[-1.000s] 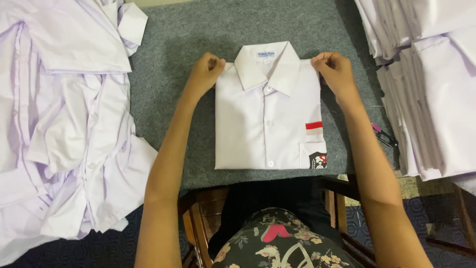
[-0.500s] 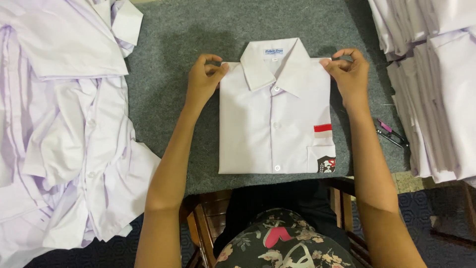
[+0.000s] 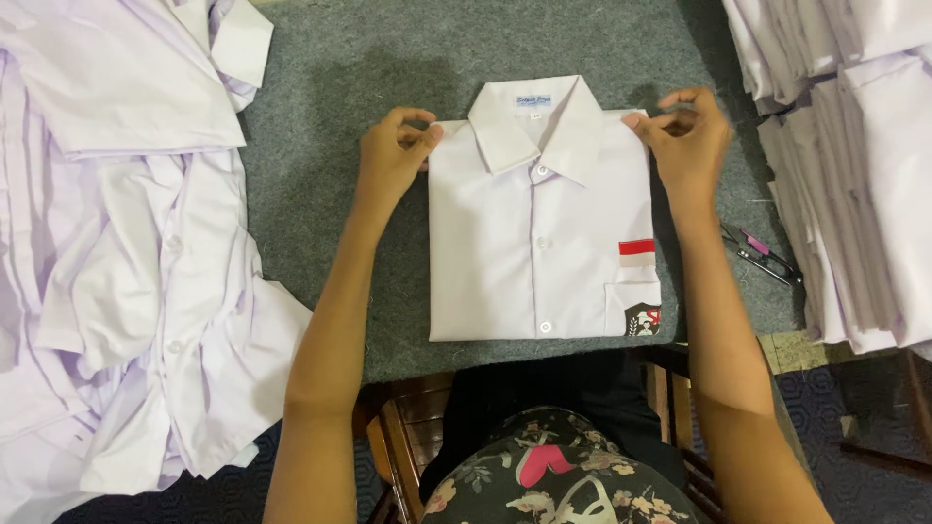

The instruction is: Folding white shirts and trimming loose threads using a small hand-held cutter

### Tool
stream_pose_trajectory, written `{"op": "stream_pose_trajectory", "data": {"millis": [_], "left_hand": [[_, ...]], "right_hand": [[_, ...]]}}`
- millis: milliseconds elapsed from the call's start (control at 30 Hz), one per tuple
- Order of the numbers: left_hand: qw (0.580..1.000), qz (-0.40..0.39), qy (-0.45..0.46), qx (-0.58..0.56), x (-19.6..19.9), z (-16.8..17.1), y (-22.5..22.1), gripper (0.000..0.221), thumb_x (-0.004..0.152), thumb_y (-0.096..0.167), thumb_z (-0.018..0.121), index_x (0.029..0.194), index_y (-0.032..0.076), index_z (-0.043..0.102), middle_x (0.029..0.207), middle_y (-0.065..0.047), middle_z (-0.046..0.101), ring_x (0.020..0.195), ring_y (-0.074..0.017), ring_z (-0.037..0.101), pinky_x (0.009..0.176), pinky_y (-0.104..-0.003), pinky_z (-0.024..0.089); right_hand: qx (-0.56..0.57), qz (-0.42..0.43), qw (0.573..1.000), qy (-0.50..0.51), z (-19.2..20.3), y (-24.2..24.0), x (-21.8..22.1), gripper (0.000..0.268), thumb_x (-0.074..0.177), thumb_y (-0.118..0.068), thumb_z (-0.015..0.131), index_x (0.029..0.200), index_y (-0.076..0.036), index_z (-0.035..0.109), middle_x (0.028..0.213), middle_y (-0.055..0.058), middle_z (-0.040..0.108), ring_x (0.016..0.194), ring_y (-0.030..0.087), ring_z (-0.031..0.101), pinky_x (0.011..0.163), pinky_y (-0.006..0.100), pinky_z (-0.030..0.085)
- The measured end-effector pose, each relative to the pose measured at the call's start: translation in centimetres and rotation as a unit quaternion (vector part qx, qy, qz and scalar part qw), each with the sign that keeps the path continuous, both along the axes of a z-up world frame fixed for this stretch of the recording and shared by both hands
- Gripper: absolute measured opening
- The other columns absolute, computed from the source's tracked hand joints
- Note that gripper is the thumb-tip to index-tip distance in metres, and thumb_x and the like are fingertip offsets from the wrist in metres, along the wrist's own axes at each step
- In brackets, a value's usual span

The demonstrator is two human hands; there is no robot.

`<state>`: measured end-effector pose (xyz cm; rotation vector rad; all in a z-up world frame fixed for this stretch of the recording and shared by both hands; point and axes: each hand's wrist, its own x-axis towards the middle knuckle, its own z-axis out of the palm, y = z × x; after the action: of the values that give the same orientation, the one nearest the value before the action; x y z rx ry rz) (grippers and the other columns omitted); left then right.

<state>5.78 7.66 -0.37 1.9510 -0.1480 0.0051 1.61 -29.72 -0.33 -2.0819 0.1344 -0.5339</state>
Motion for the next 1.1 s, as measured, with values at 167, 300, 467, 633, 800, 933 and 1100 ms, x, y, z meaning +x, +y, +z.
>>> {"op": "stream_pose_trajectory", "data": {"millis": [167, 300, 467, 633, 800, 933, 1100], "left_hand": [[0.989, 0.014, -0.069, 0.128, -0.5, -0.2, -0.3, 0.041, 0.098, 0.043, 0.064, 0.113, 0.006, 0.07, 0.092, -0.005, 0.071, 0.072, -0.017, 0.072, 0.058, -0.031, 0.059], [0.988, -0.032, 0.073, 0.131, -1.9, 3.7, 0.3, 0.049, 0.095, 0.044, 0.066, 0.126, 0.007, 0.067, 0.109, -0.013, 0.076, 0.09, -0.0244, 0.076, 0.075, -0.037, 0.064], [0.992, -0.047, 0.114, 0.023, -0.9, 3.4, 1.7, 0.058, 0.09, 0.043, 0.07, 0.132, 0.005, 0.062, 0.106, -0.009, 0.078, 0.088, -0.0159, 0.075, 0.075, -0.03, 0.064], [0.999, -0.008, 0.038, 0.026, -1.1, 3.3, 2.0, 0.058, 0.093, 0.048, 0.066, 0.131, 0.005, 0.062, 0.105, -0.012, 0.078, 0.079, -0.018, 0.077, 0.069, -0.03, 0.067], [0.943, 0.022, -0.237, 0.232, -1.6, 2.8, 1.2, 0.035, 0.104, 0.019, 0.062, 0.134, 0.005, 0.049, 0.117, -0.011, 0.049, 0.113, -0.027, 0.054, 0.081, -0.042, 0.056], [0.92, -0.014, -0.291, 0.264, -1.8, 3.6, -0.3, 0.027, 0.108, 0.021, 0.053, 0.133, 0.011, 0.055, 0.124, -0.011, 0.057, 0.111, -0.0287, 0.058, 0.087, -0.045, 0.049], [0.901, -0.104, -0.335, 0.255, -2.7, 2.5, -2.4, 0.033, 0.109, 0.02, 0.049, 0.134, 0.005, 0.064, 0.144, -0.012, 0.055, 0.14, -0.0313, 0.048, 0.111, -0.051, 0.042]], "right_hand": [[-0.089, 0.038, 0.995, 0.001, -0.5, -0.4, 0.0, 0.026, 0.102, -0.026, 0.081, 0.111, -0.003, 0.073, 0.093, 0.009, 0.074, 0.082, 0.015, 0.069, 0.072, 0.029, 0.055], [-0.156, 0.036, 0.985, 0.069, -0.2, 0.2, -0.3, 0.029, 0.105, -0.029, 0.069, 0.11, -0.001, 0.077, 0.1, 0.014, 0.078, 0.092, 0.027, 0.073, 0.079, 0.038, 0.054], [-0.133, 0.065, 0.989, 0.027, -0.9, -0.1, 1.7, 0.022, 0.106, -0.021, 0.073, 0.114, 0.0, 0.072, 0.099, 0.01, 0.075, 0.088, 0.021, 0.068, 0.076, 0.036, 0.051], [-0.11, 0.106, 0.987, -0.041, 0.0, 1.0, 4.1, 0.022, 0.108, -0.014, 0.074, 0.118, 0.006, 0.072, 0.105, 0.014, 0.076, 0.091, 0.022, 0.071, 0.077, 0.032, 0.058], [-0.23, 0.234, 0.922, -0.205, 2.4, 5.1, 0.7, 0.009, 0.103, 0.009, 0.056, 0.102, 0.001, 0.053, 0.105, 0.023, 0.054, 0.098, 0.041, 0.052, 0.085, 0.05, 0.04], [-0.197, 0.402, 0.878, -0.171, 5.4, 8.1, -4.8, 0.012, 0.107, -0.007, 0.057, 0.107, 0.004, 0.061, 0.111, 0.019, 0.065, 0.102, 0.037, 0.06, 0.094, 0.049, 0.044], [-0.24, 0.484, 0.829, -0.143, 6.0, 8.0, -8.4, 0.017, 0.1, -0.02, 0.066, 0.116, -0.016, 0.071, 0.131, 0.004, 0.067, 0.112, 0.029, 0.06, 0.09, 0.045, 0.041]]}}
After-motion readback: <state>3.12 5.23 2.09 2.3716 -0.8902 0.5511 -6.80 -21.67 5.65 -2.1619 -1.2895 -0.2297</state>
